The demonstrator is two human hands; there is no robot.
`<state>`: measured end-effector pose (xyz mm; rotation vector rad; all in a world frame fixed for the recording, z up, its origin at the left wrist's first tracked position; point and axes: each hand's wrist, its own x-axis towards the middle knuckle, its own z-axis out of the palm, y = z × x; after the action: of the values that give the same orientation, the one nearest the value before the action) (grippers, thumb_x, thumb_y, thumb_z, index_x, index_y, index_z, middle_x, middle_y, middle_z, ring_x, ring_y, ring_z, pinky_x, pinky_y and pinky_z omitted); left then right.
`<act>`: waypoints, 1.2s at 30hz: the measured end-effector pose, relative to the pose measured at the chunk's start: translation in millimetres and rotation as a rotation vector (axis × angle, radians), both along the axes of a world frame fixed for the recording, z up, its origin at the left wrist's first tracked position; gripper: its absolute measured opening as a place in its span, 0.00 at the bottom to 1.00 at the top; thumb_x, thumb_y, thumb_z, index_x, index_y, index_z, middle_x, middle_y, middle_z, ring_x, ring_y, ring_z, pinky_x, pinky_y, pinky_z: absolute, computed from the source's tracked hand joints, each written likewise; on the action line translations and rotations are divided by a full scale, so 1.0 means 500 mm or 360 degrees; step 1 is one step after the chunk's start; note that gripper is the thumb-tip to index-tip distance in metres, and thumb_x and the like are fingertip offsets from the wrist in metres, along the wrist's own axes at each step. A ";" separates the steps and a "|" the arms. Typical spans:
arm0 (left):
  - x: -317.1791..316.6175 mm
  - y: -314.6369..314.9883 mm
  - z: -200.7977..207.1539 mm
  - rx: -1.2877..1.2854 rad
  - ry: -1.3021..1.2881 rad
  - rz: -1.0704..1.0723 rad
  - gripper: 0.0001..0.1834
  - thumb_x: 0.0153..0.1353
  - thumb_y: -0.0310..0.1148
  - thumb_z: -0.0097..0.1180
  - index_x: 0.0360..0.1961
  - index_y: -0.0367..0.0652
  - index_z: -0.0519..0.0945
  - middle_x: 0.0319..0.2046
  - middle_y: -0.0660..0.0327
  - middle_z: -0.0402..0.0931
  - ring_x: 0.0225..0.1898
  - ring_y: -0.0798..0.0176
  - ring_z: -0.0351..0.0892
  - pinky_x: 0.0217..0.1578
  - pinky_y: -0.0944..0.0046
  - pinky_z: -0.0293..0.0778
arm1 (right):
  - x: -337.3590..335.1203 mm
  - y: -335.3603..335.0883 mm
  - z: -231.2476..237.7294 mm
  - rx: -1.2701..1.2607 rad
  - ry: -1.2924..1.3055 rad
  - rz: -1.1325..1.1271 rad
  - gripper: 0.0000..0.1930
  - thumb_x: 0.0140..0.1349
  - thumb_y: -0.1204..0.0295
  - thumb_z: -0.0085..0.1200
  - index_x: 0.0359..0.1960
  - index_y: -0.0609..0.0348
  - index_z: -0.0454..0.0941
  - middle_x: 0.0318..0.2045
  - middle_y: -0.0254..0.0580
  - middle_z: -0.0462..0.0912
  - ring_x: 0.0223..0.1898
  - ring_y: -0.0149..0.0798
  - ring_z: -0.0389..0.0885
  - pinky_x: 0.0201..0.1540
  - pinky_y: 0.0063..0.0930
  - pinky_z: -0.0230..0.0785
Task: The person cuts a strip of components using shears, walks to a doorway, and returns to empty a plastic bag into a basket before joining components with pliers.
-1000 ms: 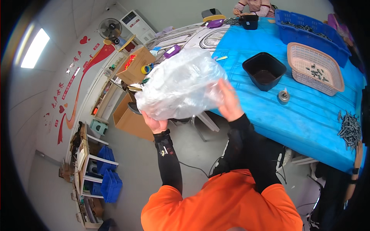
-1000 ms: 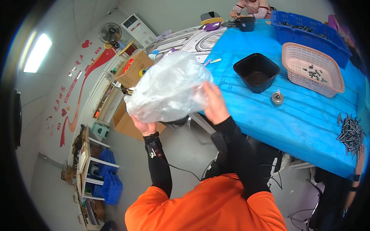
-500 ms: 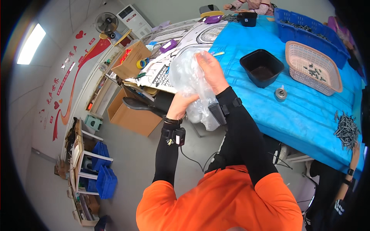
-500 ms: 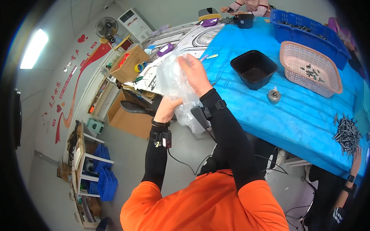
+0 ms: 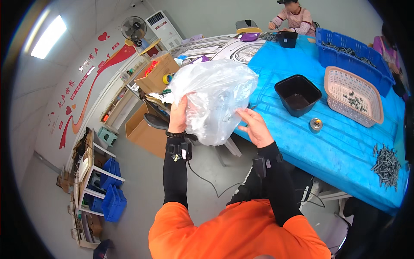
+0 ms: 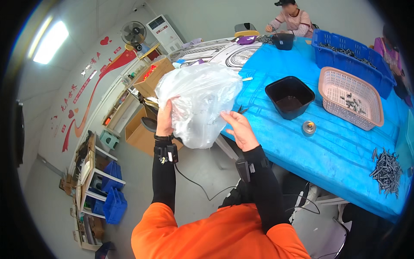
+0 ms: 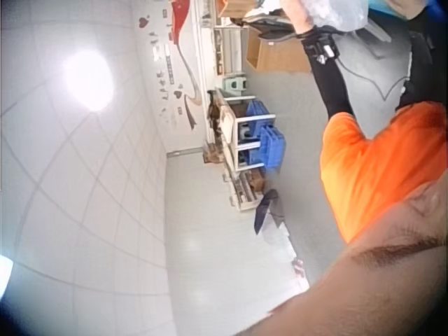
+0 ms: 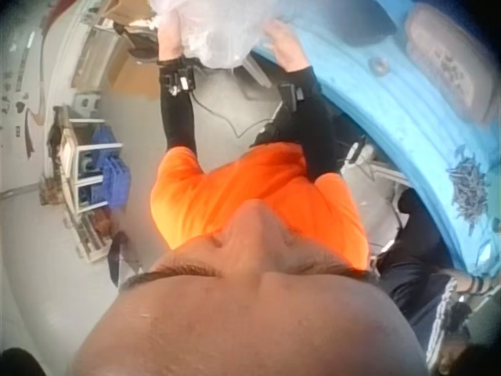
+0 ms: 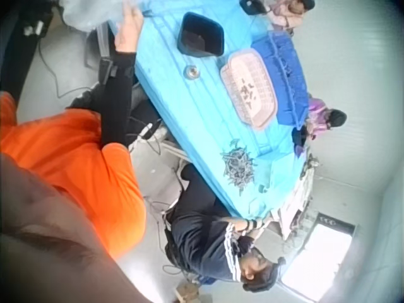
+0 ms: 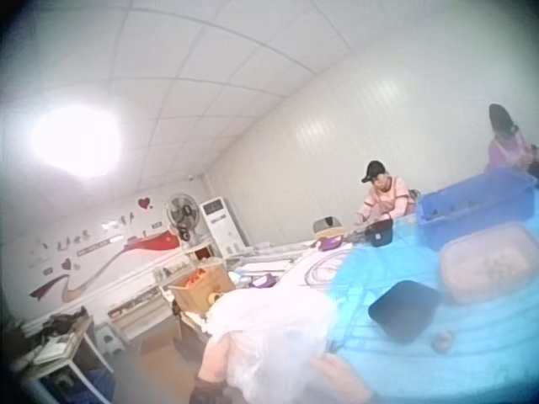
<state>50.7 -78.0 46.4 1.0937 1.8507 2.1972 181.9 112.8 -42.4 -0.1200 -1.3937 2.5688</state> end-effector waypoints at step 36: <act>0.052 0.362 0.242 -0.2888 0.2403 -0.0695 0.22 0.31 0.53 0.67 0.25 0.50 0.83 0.23 0.62 0.78 0.33 0.56 0.77 0.42 0.54 0.64 | -0.065 0.047 0.015 0.0499 0.0455 -0.0546 0.29 0.57 0.70 0.54 0.58 0.63 0.56 0.55 0.45 0.64 0.55 0.38 0.64 0.52 0.30 0.60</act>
<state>76.6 103.0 167.2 1.9279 2.0971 -1.1693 149.4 136.3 -34.8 0.0538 -1.4921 1.9794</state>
